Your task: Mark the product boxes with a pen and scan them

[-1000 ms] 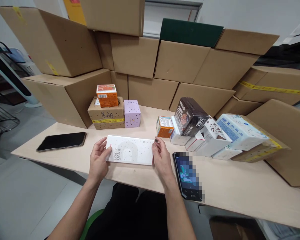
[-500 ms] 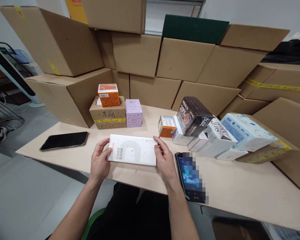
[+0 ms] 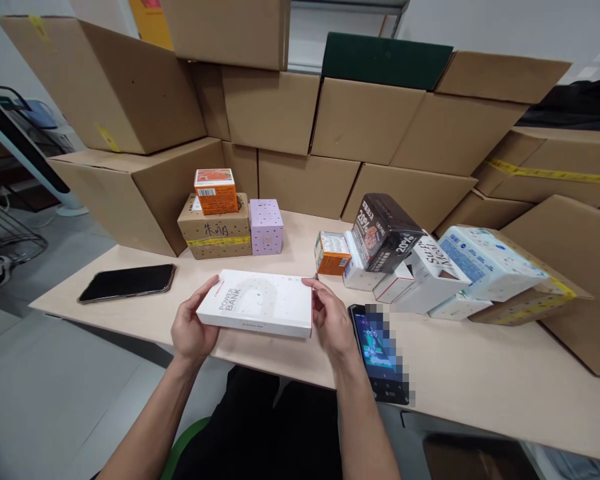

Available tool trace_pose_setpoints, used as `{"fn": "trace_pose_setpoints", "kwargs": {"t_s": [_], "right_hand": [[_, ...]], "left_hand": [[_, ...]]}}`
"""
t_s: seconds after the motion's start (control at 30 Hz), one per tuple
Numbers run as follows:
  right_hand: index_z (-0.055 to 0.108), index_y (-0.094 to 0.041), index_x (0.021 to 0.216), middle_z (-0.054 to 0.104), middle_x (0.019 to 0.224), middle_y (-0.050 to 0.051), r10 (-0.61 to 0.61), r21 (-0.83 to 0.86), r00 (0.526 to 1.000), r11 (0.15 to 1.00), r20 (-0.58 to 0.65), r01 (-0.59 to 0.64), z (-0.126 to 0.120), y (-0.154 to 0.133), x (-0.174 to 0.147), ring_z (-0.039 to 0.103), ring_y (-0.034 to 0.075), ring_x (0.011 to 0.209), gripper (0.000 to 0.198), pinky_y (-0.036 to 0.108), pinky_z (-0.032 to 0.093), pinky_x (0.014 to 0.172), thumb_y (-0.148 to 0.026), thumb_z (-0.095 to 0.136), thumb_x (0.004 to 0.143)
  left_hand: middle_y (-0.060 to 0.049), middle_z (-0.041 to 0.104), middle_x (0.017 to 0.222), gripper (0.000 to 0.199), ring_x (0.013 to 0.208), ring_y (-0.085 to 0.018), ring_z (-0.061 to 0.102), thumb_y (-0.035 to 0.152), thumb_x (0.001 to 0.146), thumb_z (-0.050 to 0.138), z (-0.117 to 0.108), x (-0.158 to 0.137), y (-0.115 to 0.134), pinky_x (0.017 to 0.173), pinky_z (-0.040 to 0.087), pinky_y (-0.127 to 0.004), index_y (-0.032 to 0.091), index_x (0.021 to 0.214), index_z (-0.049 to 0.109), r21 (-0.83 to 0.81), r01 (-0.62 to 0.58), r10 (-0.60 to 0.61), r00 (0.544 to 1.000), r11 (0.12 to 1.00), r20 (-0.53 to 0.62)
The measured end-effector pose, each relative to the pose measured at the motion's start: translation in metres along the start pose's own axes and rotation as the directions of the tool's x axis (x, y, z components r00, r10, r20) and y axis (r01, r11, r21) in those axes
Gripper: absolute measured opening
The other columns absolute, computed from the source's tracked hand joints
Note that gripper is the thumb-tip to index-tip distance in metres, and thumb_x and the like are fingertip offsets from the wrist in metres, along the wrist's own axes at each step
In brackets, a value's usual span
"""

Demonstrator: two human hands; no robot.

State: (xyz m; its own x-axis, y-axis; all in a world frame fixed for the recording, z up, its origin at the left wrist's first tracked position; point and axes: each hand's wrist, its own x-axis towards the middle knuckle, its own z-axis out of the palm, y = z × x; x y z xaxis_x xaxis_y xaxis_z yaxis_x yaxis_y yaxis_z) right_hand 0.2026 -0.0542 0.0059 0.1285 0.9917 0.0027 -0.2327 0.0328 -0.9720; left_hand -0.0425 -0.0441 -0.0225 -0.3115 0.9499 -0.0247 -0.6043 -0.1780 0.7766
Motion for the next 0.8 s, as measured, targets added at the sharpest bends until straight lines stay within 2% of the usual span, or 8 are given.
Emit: {"fn": "trace_pose_setpoints", "kwargs": {"t_s": [0.1,0.23,0.33,0.4,0.5,0.6,0.73,0.8], "right_hand": [[0.071,-0.023,0.117,0.068,0.090,0.002,0.078,0.039,0.993,0.996,0.086,-0.081,-0.003,0.000,0.000,0.063,0.017,0.082,0.042,0.026,0.049,0.067,-0.029,0.056,0.077],[0.065,-0.027,0.129,0.065,0.086,0.000,0.077,-0.158,0.985,0.986,0.157,-0.052,-0.006,-0.001,-0.003,0.060,0.015,0.077,0.056,0.025,0.047,0.068,-0.023,0.066,0.073],[0.056,-0.027,0.140,0.064,0.091,0.001,0.051,-0.207,0.979,0.978,0.197,-0.009,-0.005,0.001,-0.004,0.055,0.013,0.070,0.070,0.025,0.046,0.064,-0.026,0.071,0.072],[0.051,-0.027,0.145,0.063,0.091,0.000,0.055,-0.219,0.981,0.976,0.183,-0.014,-0.004,0.003,-0.003,0.051,0.011,0.065,0.078,0.023,0.042,0.058,-0.028,0.073,0.071],[0.054,-0.022,0.144,0.060,0.082,-0.001,0.032,-0.297,0.990,0.955,0.134,0.009,-0.001,0.006,-0.001,0.046,0.011,0.062,0.075,0.023,0.038,0.055,-0.037,0.074,0.073],[0.065,-0.014,0.130,0.059,0.075,-0.001,-0.048,-0.402,0.997,0.913,0.053,0.065,-0.002,0.006,0.002,0.048,0.013,0.065,0.065,0.025,0.040,0.059,-0.051,0.072,0.076],[0.068,-0.012,0.120,0.066,0.079,0.003,-0.114,-0.482,0.993,0.872,-0.030,0.086,-0.008,0.007,0.006,0.055,0.016,0.071,0.063,0.029,0.045,0.068,-0.061,0.063,0.081],[0.071,-0.014,0.115,0.069,0.085,0.005,-0.140,-0.513,0.989,0.853,-0.053,0.093,-0.012,0.008,0.007,0.058,0.019,0.077,0.058,0.031,0.046,0.073,-0.063,0.059,0.084]], "left_hand": [[-0.011,0.073,0.121,0.044,0.123,-0.027,0.062,0.038,0.082,0.053,0.006,-0.002,0.004,0.113,0.041,-0.040,0.013,0.109,0.077,-0.105,0.033,-0.038,0.998,0.994,-0.043],[-0.012,0.073,0.123,0.047,0.127,-0.028,0.060,0.035,0.082,0.050,0.006,-0.002,0.006,0.113,0.041,-0.039,0.011,0.114,0.075,-0.174,0.061,-0.074,0.995,0.983,-0.068],[-0.012,0.072,0.125,0.048,0.126,-0.027,0.060,0.033,0.082,0.049,0.003,-0.001,0.006,0.106,0.047,-0.035,0.010,0.116,0.073,-0.190,0.066,-0.081,0.994,0.980,-0.073],[-0.011,0.071,0.125,0.047,0.118,-0.025,0.065,0.033,0.082,0.049,0.002,0.000,0.006,0.095,0.054,-0.032,0.011,0.116,0.073,-0.181,0.084,-0.095,0.994,0.980,-0.048],[-0.008,0.075,0.105,0.045,0.078,-0.017,0.070,0.039,0.081,0.051,0.002,0.001,0.007,0.062,0.056,-0.026,0.015,0.111,0.073,-0.083,0.070,-0.070,0.998,0.994,0.006],[-0.002,0.069,0.072,0.043,0.046,-0.009,0.054,0.040,0.081,0.058,0.003,-0.002,0.005,0.040,0.038,-0.020,0.014,0.112,0.072,0.049,0.049,-0.052,0.997,0.998,0.055],[0.009,0.048,0.043,0.055,0.035,-0.007,0.038,0.036,0.082,0.066,0.003,-0.005,-0.003,0.036,0.029,-0.018,0.014,0.132,0.063,0.357,-0.003,-0.028,0.996,0.934,0.083],[0.009,0.050,0.044,0.057,0.036,-0.007,0.037,0.036,0.078,0.070,0.002,-0.005,-0.007,0.038,0.032,-0.019,0.015,0.131,0.065,0.440,-0.067,0.040,0.997,0.895,0.072]]}}
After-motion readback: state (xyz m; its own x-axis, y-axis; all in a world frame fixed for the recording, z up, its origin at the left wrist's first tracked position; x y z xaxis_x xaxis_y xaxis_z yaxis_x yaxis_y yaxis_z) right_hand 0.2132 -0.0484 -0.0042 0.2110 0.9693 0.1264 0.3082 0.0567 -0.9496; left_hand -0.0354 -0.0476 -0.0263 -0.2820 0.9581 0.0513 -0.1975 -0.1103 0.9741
